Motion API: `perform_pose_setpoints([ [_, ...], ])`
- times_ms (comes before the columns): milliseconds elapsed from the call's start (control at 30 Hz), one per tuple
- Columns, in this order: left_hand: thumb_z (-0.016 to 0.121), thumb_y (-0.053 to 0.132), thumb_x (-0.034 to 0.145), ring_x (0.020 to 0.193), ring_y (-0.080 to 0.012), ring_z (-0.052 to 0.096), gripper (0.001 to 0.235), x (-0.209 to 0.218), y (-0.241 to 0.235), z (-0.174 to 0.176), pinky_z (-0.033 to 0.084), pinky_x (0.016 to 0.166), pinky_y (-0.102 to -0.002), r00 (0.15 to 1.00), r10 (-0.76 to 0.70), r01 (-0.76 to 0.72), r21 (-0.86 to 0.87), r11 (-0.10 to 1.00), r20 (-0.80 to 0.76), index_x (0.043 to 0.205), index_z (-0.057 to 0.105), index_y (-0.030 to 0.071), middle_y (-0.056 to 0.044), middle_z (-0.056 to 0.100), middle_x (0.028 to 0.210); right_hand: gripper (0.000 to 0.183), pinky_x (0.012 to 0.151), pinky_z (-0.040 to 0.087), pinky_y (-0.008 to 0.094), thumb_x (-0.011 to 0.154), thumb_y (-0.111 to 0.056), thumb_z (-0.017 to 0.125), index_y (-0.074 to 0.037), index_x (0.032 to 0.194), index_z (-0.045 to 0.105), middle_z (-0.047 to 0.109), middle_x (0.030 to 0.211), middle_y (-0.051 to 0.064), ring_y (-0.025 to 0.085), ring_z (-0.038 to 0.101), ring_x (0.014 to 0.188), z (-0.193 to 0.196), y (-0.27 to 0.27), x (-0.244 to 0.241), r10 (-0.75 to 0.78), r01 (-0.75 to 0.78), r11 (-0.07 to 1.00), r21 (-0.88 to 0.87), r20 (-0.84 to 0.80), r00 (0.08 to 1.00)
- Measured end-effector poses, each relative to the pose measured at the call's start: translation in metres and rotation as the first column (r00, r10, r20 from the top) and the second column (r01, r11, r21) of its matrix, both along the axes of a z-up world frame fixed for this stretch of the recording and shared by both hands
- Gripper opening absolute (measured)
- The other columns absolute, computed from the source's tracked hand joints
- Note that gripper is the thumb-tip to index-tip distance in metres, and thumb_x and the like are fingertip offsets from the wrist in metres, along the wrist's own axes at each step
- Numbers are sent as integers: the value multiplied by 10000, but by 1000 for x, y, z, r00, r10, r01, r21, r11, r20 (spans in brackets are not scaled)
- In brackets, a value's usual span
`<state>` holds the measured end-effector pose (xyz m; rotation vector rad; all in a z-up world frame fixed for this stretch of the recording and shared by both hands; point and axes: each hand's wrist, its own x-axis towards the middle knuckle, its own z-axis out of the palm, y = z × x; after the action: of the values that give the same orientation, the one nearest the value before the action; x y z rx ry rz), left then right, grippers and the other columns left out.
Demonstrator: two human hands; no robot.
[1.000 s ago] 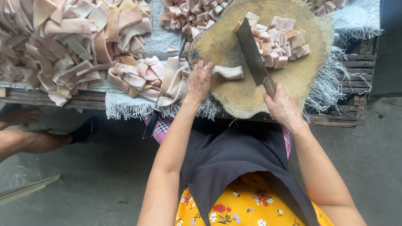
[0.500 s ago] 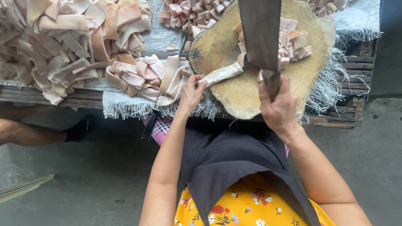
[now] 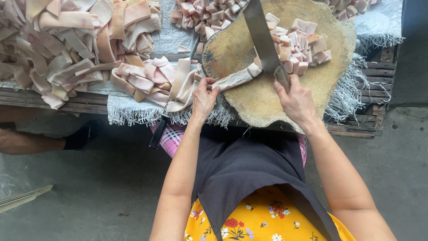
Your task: The person uses a large cleaver to chop strips of pale meat into small cubes on a wooden cutting board. They repeatedly pick up strips from a pile on the left, cut them into uniform pieces, and push the finished cubes to the right side of the board.
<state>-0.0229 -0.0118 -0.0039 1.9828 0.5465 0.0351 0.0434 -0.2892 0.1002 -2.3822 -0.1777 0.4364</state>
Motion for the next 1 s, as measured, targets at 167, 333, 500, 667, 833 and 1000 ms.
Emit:
perform_pose_setpoints([
  [167, 736, 193, 901, 787, -161, 693, 312, -2, 4, 2, 559, 728, -311, 998, -45, 44, 20, 999, 48, 1159, 689, 24, -76, 746, 911, 394, 378, 497, 314, 1042, -345, 595, 19, 1192, 561, 617, 617, 69, 135, 614, 450, 21, -5, -12, -130, 160, 968, 195, -161, 978],
  [333, 720, 206, 905, 710, -140, 683, 326, -3, 5, 6, 558, 655, -290, 999, -32, 30, -62, 998, -33, 1177, 687, 28, -71, 738, 859, 419, 398, 489, 298, 1051, -353, 595, 31, 1213, 563, 631, 615, 57, 146, 627, 451, 37, -8, -21, -113, 128, 971, 203, -83, 990],
  [500, 736, 208, 901, 847, -184, 682, 351, -3, 6, 10, 556, 757, -334, 998, -59, 58, 61, 996, 12, 1197, 676, 30, -94, 716, 968, 406, 438, 501, 282, 1071, -352, 603, 30, 1203, 574, 651, 627, 43, 134, 651, 487, 52, -6, -25, -56, 31, 972, 234, 102, 993],
  [667, 795, 221, 888, 1095, -299, 583, 388, 13, -14, 18, 463, 965, -405, 966, -210, 113, 480, 870, 153, 1237, 688, 89, -154, 648, 1131, 389, 432, 504, 269, 1079, -346, 598, 29, 1178, 567, 650, 638, 34, 119, 659, 497, 50, -3, -28, -49, 19, 959, 283, 100, 994],
  [833, 770, 182, 869, 1031, -234, 600, 378, 54, -51, 8, 473, 919, -401, 917, -378, 213, 645, 734, 129, 1240, 702, 164, -49, 683, 1070, 384, 410, 489, 274, 1058, -331, 600, 30, 1185, 574, 639, 597, 41, 129, 635, 463, 37, -4, -33, -68, 59, 961, 268, 22, 997],
  [1000, 738, 198, 948, 965, -195, 594, 153, 75, -59, -13, 477, 848, -373, 903, -427, 283, 688, 669, 44, 1100, 747, 183, -5, 688, 1039, 393, 403, 484, 289, 1057, -320, 593, 29, 1235, 567, 633, 565, 55, 140, 631, 445, 27, -7, -32, -60, 55, 974, 220, 14, 998],
])
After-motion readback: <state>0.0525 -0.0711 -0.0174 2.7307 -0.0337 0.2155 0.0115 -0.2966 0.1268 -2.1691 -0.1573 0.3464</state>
